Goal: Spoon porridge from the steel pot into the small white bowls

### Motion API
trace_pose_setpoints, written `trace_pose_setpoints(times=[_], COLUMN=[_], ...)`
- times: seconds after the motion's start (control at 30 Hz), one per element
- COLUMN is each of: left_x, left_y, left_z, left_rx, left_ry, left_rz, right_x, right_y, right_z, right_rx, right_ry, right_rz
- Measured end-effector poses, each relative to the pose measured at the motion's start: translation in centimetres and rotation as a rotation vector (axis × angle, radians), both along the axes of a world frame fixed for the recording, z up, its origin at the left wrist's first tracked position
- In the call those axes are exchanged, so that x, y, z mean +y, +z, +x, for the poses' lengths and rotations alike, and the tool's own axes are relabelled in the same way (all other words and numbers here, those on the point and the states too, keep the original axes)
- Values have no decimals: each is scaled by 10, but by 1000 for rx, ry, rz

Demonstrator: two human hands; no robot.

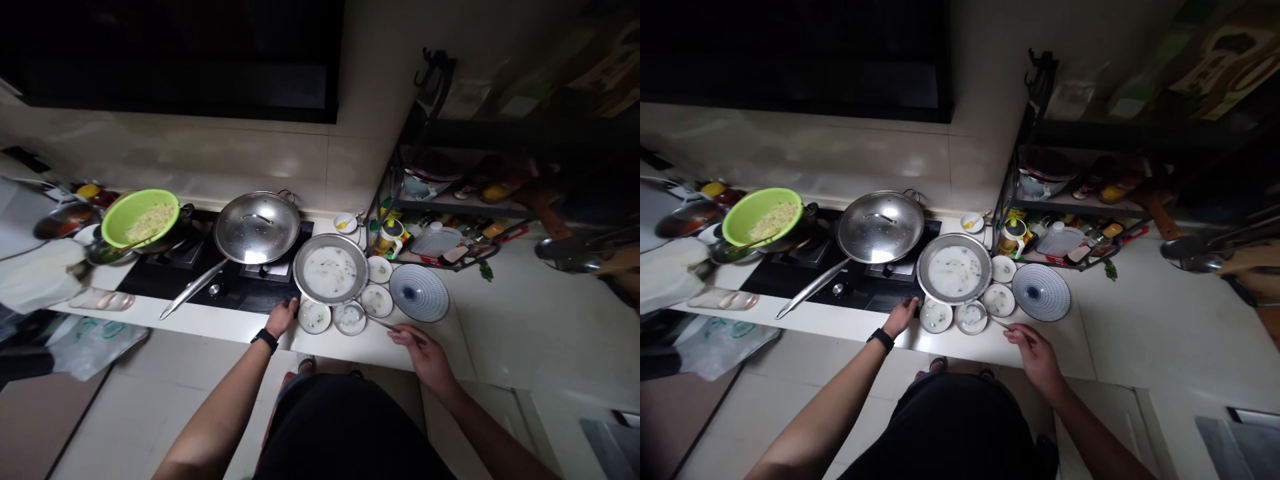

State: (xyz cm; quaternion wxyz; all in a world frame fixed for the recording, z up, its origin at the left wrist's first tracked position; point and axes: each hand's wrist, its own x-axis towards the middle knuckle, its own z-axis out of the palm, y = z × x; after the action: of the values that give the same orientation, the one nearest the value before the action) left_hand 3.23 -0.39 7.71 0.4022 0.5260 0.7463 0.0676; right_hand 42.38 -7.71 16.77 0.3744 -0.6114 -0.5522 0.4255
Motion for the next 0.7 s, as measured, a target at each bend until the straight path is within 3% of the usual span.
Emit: trace_pose_setpoints(times=[0.13,0.23,0.37,0.5,0.7], left_x=[0,0,-1,-1,-1], left_y=[0,0,1,2,0], left_z=[0,1,2,2,1], left_rx=[14,13,2,4,-7], left_ry=[1,12,23,16,28], left_rz=[4,5,0,-3,1], right_x=[-12,-10,22,72,111], right_y=[14,24,22,1,-37], right_z=[0,-2,-13,-31,-56], right_rx=[-412,-538,-466,-376,-5], right_ry=[567,664,476,266,-34], right_rz=[372,517,560,473,97])
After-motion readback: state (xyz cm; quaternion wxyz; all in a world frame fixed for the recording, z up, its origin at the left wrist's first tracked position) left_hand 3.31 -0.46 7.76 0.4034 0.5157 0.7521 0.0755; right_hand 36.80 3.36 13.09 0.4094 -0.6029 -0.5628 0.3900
